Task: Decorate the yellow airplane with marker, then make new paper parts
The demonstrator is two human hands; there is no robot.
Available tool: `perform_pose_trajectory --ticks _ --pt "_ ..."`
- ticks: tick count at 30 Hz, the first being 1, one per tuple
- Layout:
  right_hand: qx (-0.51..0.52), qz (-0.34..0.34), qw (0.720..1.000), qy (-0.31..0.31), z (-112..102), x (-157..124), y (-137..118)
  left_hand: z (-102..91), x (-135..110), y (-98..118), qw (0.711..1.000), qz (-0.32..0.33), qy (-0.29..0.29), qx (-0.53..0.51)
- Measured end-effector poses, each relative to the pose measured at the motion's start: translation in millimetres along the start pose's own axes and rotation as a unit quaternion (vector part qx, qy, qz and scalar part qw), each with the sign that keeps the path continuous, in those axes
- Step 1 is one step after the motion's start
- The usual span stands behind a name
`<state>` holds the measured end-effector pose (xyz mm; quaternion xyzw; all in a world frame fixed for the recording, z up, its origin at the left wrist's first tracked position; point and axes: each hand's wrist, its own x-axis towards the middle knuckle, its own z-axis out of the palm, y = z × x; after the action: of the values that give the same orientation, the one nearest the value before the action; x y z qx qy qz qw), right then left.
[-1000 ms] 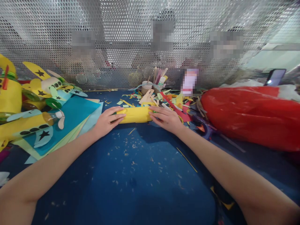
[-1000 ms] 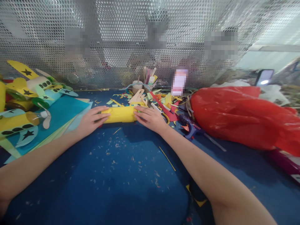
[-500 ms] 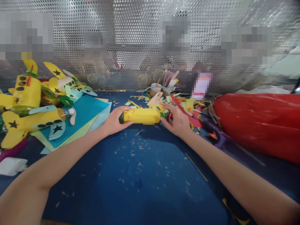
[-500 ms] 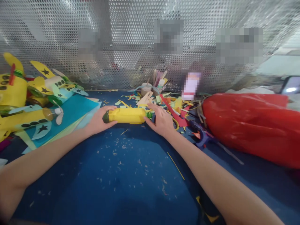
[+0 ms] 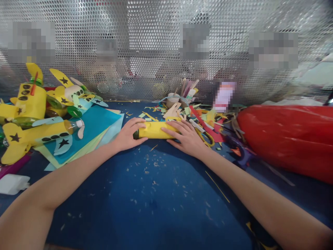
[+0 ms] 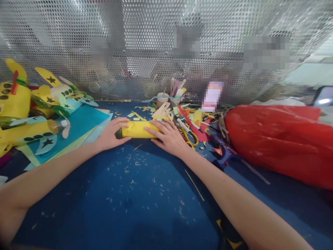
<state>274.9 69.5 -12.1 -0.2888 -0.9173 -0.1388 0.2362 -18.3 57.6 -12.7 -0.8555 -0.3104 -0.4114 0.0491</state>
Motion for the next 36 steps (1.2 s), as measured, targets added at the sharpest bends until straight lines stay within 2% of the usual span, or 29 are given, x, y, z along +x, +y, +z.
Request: perform_pose_trajectory --ticks 8,15,19,22,29,36 --pt "-0.026 -0.018 0.999 0.015 1.1 -0.3 1.3 -3.5 1.9 2.8 1.000 -0.001 0.016 -0.005" --pt "-0.042 -0.039 0.997 0.047 1.6 1.5 -0.3 -4.1 2.7 -0.7 0.991 -0.108 0.014 -0.075" --pt "-0.036 -0.031 0.998 0.037 1.6 1.6 -1.8 -3.5 1.7 -5.2 0.970 -0.180 -0.018 -0.160" --pt "-0.027 -0.025 0.999 0.037 1.5 2.0 -2.8 -4.3 1.6 -7.1 0.959 -0.206 -0.049 -0.189" --pt "0.000 -0.026 0.997 0.068 2.5 2.2 -4.0 -9.3 1.5 -5.2 0.954 -0.216 -0.093 -0.187" --pt "0.001 -0.032 0.997 0.074 -2.4 2.1 -5.0 -10.0 3.1 -2.3 0.958 -0.189 -0.090 -0.194"
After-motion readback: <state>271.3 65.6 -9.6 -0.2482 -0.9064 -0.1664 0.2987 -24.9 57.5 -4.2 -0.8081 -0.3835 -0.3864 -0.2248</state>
